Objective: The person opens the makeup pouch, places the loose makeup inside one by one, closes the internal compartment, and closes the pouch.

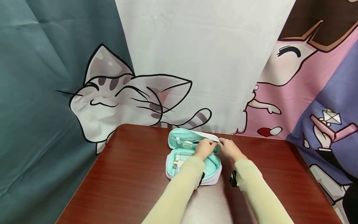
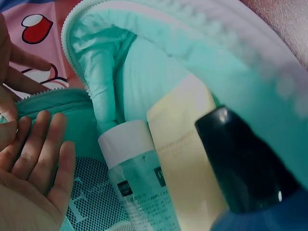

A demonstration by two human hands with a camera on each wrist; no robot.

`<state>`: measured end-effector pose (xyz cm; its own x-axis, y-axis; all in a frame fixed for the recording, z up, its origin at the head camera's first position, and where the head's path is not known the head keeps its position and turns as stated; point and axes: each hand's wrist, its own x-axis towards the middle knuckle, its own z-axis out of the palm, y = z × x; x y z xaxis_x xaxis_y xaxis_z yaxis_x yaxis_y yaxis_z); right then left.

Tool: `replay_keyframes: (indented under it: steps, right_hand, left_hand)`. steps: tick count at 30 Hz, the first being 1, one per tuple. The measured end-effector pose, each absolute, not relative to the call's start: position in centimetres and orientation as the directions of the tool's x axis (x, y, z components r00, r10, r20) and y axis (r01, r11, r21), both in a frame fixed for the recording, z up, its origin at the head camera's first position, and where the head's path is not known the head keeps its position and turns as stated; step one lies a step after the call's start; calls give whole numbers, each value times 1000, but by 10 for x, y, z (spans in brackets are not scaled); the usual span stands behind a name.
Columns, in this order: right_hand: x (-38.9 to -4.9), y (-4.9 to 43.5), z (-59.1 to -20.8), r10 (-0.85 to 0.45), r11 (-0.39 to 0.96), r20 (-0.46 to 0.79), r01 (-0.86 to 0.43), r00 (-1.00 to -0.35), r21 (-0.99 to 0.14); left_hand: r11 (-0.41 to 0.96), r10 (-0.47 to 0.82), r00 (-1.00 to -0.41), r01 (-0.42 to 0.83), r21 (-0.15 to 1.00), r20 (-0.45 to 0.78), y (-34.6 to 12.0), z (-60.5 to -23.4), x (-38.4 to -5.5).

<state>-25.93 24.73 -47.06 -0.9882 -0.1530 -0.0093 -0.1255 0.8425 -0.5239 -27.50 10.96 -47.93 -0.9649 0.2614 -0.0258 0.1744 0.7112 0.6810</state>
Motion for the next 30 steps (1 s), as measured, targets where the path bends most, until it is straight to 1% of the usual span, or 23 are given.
replay_keyframes:
  steps: [4, 7, 12, 15, 20, 25, 30]
  right_hand:
    - [-257, 249, -473, -149, 847, -10, -123, -989, -517]
    - [-256, 248, -475, -140, 856, 16, -129, -990, -501]
    - [-257, 245, -476, -106, 898, 83, -131, -991, -420]
    - [-258, 244, -476, -86, 916, 101, -118, -991, -383]
    - [-257, 246, -476, -80, 924, 110, -115, -991, -364]
    - [-258, 245, -476, -84, 929, 104, -115, -991, -352]
    - [-258, 241, -473, -87, 933, 88, -112, -992, -342]
  left_hand:
    - [735, 277, -960, 182, 653, -44, 108, -475, -275]
    - [747, 287, -957, 192, 636, -48, 106, -473, -274]
    - [774, 296, -954, 209, 598, -49, 105, -470, -274]
    - [797, 294, -955, 221, 562, -42, 104, -470, -275]
    - [816, 308, -951, 247, 522, -32, 97, -470, -276]
    - [822, 316, -948, 254, 510, -36, 92, -469, -276]
    - [808, 327, -944, 262, 528, -31, 85, -468, -273]
